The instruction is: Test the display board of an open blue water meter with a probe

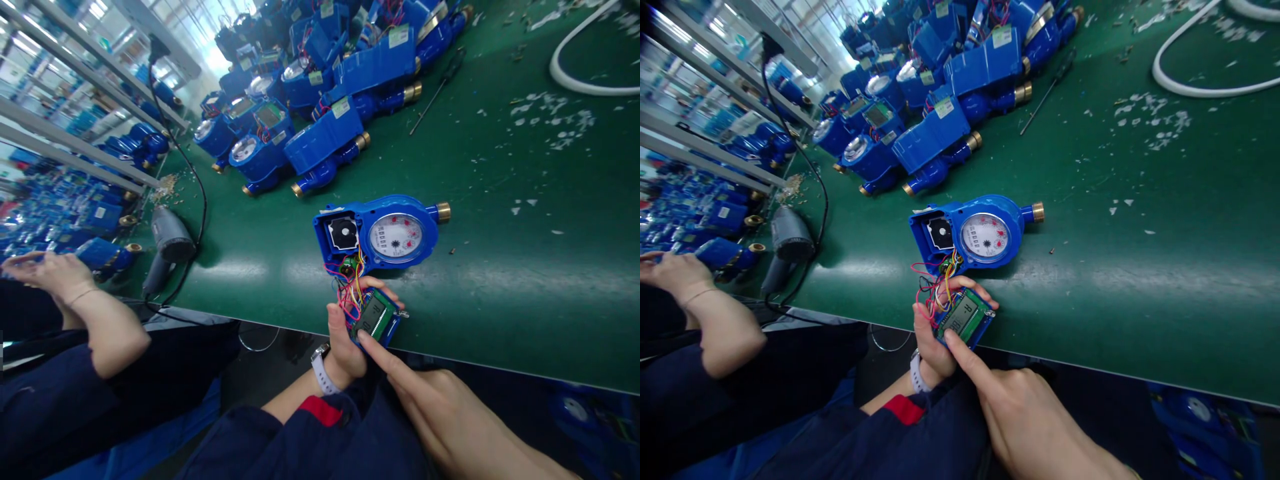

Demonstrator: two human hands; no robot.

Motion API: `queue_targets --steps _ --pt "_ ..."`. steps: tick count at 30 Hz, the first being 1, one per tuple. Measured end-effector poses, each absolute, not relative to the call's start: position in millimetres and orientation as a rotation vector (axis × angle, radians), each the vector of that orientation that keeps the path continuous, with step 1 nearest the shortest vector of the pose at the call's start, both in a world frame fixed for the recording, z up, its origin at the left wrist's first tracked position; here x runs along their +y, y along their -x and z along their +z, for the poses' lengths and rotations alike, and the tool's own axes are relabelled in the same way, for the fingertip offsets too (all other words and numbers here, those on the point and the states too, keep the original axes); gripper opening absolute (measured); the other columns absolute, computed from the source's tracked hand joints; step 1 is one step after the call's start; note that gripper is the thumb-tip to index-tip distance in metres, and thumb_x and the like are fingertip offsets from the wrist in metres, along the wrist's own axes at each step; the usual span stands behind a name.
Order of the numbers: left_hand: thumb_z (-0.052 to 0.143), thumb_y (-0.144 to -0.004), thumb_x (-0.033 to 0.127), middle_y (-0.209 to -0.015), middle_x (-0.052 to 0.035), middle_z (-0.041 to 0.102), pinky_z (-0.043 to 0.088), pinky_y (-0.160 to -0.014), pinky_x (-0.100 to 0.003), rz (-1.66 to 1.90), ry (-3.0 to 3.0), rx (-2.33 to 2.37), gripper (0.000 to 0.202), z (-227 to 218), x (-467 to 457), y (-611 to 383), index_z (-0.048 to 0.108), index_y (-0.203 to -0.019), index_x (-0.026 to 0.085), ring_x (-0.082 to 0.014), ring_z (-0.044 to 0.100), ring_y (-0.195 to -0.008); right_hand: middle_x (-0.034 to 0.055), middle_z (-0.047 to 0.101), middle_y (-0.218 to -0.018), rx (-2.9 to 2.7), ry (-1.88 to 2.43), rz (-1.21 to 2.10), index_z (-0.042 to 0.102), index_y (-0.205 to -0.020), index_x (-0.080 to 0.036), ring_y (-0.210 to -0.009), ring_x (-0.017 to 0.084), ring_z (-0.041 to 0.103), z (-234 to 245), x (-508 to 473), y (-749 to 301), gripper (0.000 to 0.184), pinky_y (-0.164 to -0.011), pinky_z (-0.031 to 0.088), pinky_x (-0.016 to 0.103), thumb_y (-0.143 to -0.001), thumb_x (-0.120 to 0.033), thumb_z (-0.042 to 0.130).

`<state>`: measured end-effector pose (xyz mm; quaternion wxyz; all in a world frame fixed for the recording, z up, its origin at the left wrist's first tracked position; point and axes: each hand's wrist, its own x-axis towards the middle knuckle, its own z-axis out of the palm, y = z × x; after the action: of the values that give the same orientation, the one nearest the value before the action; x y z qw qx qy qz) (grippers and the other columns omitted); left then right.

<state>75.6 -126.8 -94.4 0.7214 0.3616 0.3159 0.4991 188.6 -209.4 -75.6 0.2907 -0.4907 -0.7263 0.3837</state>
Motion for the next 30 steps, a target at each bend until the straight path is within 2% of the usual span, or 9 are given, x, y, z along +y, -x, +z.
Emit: queue_targets --steps 2,6,12,17,21,23,25,27,30 --pt "0.038 -0.085 0.074 -0.086 -0.0083 0.066 0.053 -0.077 -0.036 1.121 -0.784 0.704 0.065 -94 -127 -77 0.063 -0.101 0.016 -0.0233 0.066 -0.079 0.0105 0.067 -0.115 -1.846 1.277 1.024 0.034 -0.149 -0.016 -0.100 0.021 0.067 -73 -208 -188 0.059 -0.084 0.057 0.034 -0.092 -0.004 0.025" --pt "0.040 -0.085 0.074 -0.086 -0.0076 0.066 0.053 -0.077 -0.036 1.153 -0.752 0.721 0.063 -91 -126 -78 0.064 -0.099 0.016 -0.0226 0.066 -0.078 0.0033 0.072 -0.086 -1.733 1.278 1.069 0.041 -0.147 -0.017 -0.060 0.013 0.065 -72 -211 -185 0.057 -0.063 0.057 0.022 -0.093 -0.005 0.027" --pt "0.042 -0.086 0.071 -0.088 -0.0069 0.067 0.052 -0.080 -0.034 1.172 -0.715 0.673 0.060 -92 -128 -82 0.064 -0.101 0.017 -0.0214 0.066 -0.080 0.0019 0.068 -0.080 -1.574 1.318 1.174 0.040 -0.149 -0.022 -0.057 0.015 0.060 -79 -214 -177 0.050 -0.058 0.054 0.024 -0.100 -0.016 0.029" --pt "0.040 -0.088 0.068 -0.091 -0.0075 0.068 0.051 -0.086 -0.035 1.178 -0.707 0.643 0.058 -94 -133 -86 0.063 -0.105 0.017 -0.0222 0.066 -0.085 -0.0058 0.043 -0.053 -1.301 1.259 1.452 0.037 -0.150 -0.022 -0.043 0.012 0.043 -75 -212 -177 0.046 -0.043 0.037 0.021 -0.106 -0.030 0.028" --pt "0.044 -0.086 0.070 -0.089 -0.0071 0.067 0.052 -0.082 -0.034 1.182 -0.654 0.651 0.059 -92 -130 -86 0.065 -0.102 0.017 -0.0218 0.066 -0.083 -0.0041 0.048 -0.063 -0.953 1.247 1.640 0.030 -0.147 -0.023 -0.047 0.011 0.042 -69 -225 -192 0.047 -0.043 0.036 0.020 -0.106 -0.046 0.032" --pt "0.047 -0.084 0.071 -0.088 -0.0072 0.067 0.053 -0.078 -0.033 1.172 -0.636 0.655 0.060 -90 -128 -84 0.066 -0.101 0.017 -0.0214 0.066 -0.082 -0.0040 0.049 -0.070 -0.832 1.261 1.710 0.032 -0.139 -0.027 -0.051 0.011 0.045 -69 -234 -201 0.041 -0.047 0.041 0.019 -0.104 -0.049 0.036" --pt "0.049 -0.083 0.071 -0.088 -0.0075 0.068 0.054 -0.077 -0.033 1.153 -0.640 0.656 0.061 -90 -126 -83 0.067 -0.100 0.016 -0.0216 0.067 -0.081 -0.0009 0.055 -0.080 -0.896 1.300 1.700 0.039 -0.129 -0.028 -0.066 0.013 0.058 -73 -242 -211 0.032 -0.062 0.052 0.021 -0.103 -0.046 0.041" --pt "0.049 -0.083 0.071 -0.088 -0.0076 0.068 0.054 -0.078 -0.034 1.130 -0.653 0.634 0.061 -91 -125 -81 0.067 -0.101 0.016 -0.0220 0.067 -0.082 0.0032 0.062 -0.096 -1.148 1.348 1.594 0.046 -0.126 -0.029 -0.090 0.016 0.065 -77 -246 -220 0.025 -0.080 0.054 0.023 -0.103 -0.039 0.045" --pt "0.047 -0.084 0.071 -0.090 -0.0079 0.068 0.054 -0.081 -0.034 1.096 -0.668 0.597 0.061 -92 -125 -79 0.066 -0.103 0.016 -0.0221 0.067 -0.084 0.0001 0.065 -0.116 -1.642 1.345 1.229 0.040 -0.141 -0.037 -0.105 0.013 0.064 -78 -242 -231 0.040 -0.089 0.050 0.018 -0.103 -0.026 0.042"
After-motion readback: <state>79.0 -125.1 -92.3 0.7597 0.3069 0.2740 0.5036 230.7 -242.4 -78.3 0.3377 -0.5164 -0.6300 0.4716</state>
